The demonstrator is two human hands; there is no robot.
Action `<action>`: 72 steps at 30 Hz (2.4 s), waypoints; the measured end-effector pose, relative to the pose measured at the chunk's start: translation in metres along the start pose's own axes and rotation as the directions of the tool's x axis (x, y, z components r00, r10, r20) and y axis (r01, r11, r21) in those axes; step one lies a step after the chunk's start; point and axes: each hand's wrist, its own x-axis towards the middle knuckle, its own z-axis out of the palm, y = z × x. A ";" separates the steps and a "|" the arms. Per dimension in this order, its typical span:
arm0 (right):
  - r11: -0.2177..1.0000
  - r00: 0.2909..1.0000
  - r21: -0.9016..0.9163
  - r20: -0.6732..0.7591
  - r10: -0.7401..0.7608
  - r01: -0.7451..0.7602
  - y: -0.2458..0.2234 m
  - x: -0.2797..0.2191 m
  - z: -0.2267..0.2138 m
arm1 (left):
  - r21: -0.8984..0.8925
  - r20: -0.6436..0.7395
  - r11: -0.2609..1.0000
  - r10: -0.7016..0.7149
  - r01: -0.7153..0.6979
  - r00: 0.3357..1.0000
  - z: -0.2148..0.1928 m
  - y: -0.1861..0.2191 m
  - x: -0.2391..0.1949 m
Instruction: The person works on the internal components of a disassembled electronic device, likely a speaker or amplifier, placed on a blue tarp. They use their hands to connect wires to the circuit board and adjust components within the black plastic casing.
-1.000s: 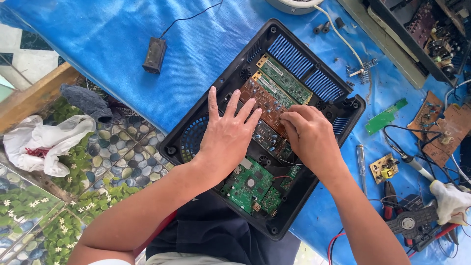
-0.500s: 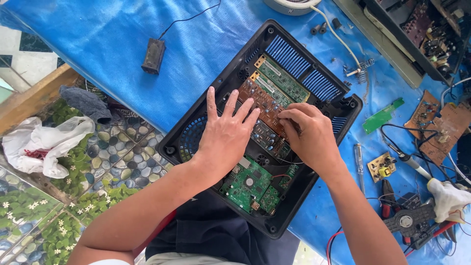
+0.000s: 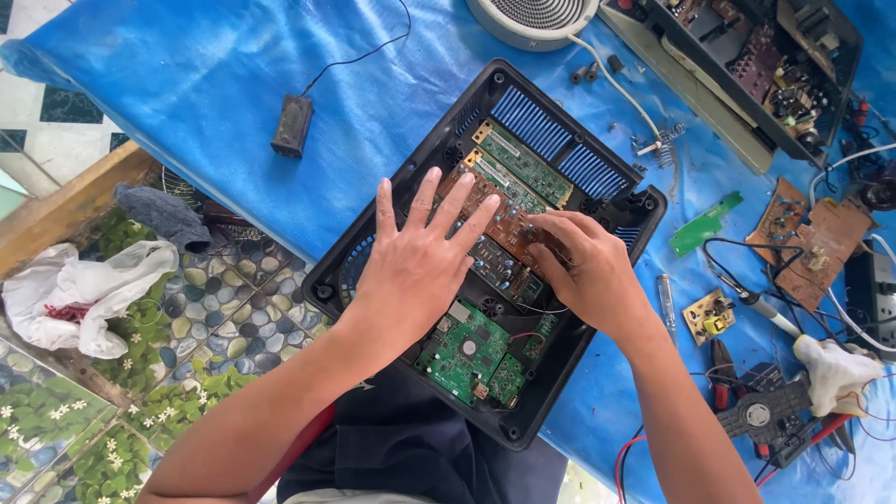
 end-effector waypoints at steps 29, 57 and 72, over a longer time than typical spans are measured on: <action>0.997 0.994 -0.073 -0.113 -0.002 -0.007 0.033 -0.013 -0.015 | -0.164 -0.229 0.941 -0.330 0.297 0.916 -0.029 -0.051 -0.058; 0.859 0.997 -0.508 -0.048 0.053 -0.070 0.052 -0.009 -0.005 | -0.362 -0.242 0.876 -0.420 0.320 0.875 -0.016 -0.046 -0.054; 0.955 0.994 -0.287 -0.058 -0.093 0.072 0.039 -0.001 -0.013 | -0.353 -0.182 0.872 -0.420 0.339 0.889 -0.014 -0.048 -0.054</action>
